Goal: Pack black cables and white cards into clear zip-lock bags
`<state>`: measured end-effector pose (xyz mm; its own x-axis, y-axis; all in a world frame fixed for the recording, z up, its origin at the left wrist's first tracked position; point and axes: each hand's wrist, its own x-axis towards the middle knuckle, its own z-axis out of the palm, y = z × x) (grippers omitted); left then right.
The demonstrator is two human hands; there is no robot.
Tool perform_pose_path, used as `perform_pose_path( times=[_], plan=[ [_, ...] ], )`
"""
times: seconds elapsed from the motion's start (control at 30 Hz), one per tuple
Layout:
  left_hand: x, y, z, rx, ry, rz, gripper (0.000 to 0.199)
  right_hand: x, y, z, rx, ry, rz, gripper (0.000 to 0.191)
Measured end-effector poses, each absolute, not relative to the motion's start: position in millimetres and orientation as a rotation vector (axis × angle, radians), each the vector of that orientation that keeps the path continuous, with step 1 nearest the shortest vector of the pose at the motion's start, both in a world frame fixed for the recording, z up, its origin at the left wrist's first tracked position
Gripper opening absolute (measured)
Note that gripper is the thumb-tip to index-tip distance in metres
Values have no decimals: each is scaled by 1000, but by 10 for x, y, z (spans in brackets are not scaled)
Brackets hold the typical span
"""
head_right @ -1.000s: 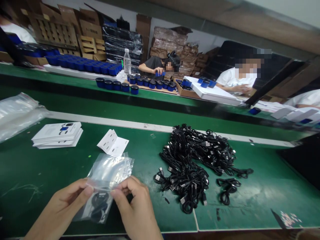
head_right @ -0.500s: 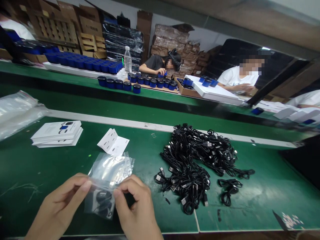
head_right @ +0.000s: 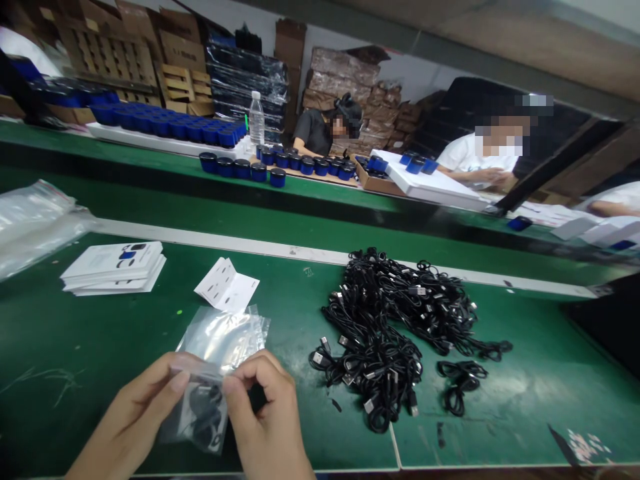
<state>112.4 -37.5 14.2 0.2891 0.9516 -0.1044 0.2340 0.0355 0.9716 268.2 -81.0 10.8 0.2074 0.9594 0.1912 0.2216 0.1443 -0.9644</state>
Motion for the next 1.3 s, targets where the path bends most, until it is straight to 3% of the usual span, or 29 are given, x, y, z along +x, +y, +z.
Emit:
perform_pose_path(
  times=[0.1, 0.2, 0.27, 0.57, 0.8, 0.93, 1.3],
  plan=[
    [1181, -399, 58, 1534, 1160, 769, 27, 2504, -868, -75, -1349, -1110, 770, 15],
    [1279, -490, 25, 1494, 1300, 932, 31, 2346, -954, -260, -1459, -1066, 691, 35],
    [1339, -565, 23, 1464, 1360, 1029, 34, 2306, -988, -337, -1515, -1117, 657, 39],
    [1370, -663, -39, 1565, 1323, 1154, 34, 2399, -913, -238, -1442, -1255, 515, 31],
    [1163, -438, 193, 1499, 1114, 713, 27, 2506, -813, 65, -1253, -1231, 727, 18],
    [1136, -425, 254, 1390, 1150, 653, 26, 2504, -834, 38, -1302, -1291, 705, 14],
    [1115, -448, 269, 1489, 1213, 778, 18, 2639, -816, 76, -1336, -1364, 833, 13]
  ],
)
